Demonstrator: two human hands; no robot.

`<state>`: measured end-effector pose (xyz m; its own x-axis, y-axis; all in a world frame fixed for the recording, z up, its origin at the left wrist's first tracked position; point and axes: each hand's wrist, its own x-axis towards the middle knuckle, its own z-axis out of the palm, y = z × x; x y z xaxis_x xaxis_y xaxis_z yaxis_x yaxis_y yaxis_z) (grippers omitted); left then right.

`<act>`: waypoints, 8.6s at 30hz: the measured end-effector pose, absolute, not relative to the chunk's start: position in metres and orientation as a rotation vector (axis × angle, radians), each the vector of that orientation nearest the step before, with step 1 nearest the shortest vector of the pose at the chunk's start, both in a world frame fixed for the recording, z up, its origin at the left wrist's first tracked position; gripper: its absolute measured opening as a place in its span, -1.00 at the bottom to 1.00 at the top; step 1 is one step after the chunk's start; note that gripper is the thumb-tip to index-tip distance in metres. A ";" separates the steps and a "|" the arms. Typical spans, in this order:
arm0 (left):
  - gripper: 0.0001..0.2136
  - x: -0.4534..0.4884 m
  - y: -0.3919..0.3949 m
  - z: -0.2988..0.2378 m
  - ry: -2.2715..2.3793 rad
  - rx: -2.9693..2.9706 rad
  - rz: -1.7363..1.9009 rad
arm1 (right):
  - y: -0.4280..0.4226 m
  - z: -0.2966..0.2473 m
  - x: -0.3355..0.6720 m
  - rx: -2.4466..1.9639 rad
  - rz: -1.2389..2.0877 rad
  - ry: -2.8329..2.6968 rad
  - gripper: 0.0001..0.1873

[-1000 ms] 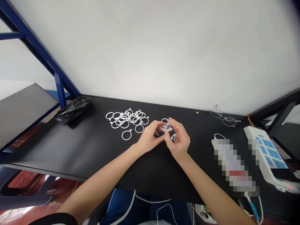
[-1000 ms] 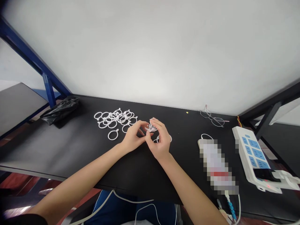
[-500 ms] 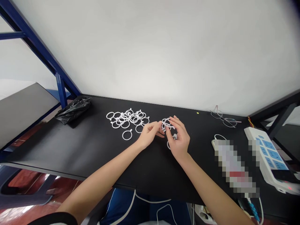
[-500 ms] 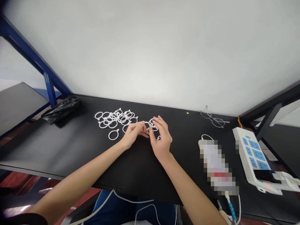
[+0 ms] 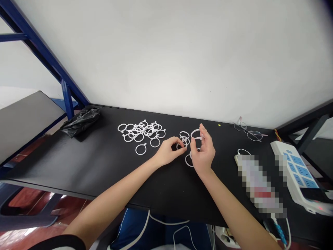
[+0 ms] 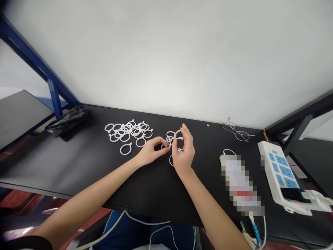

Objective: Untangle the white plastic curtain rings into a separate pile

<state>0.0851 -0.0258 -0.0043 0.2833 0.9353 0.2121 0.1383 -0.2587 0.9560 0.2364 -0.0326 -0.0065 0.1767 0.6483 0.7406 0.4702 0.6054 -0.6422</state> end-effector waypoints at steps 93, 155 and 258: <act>-0.93 0.067 -0.006 0.005 0.836 0.286 1.207 | -0.032 -0.006 0.241 -1.326 0.275 -2.255 -0.68; -0.81 0.080 -0.026 0.010 1.025 1.289 1.268 | -0.051 0.016 0.225 -0.818 0.379 -2.113 -0.79; -0.70 0.067 -0.012 0.015 0.613 0.113 1.229 | -0.033 -0.012 0.235 -1.274 0.100 -2.062 -0.76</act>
<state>0.0673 -0.0117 0.0148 0.1974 0.9048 -0.3774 -0.8456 0.3520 0.4014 0.2354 -0.0330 -0.0119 -0.2704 0.8102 0.5201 0.7561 0.5131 -0.4062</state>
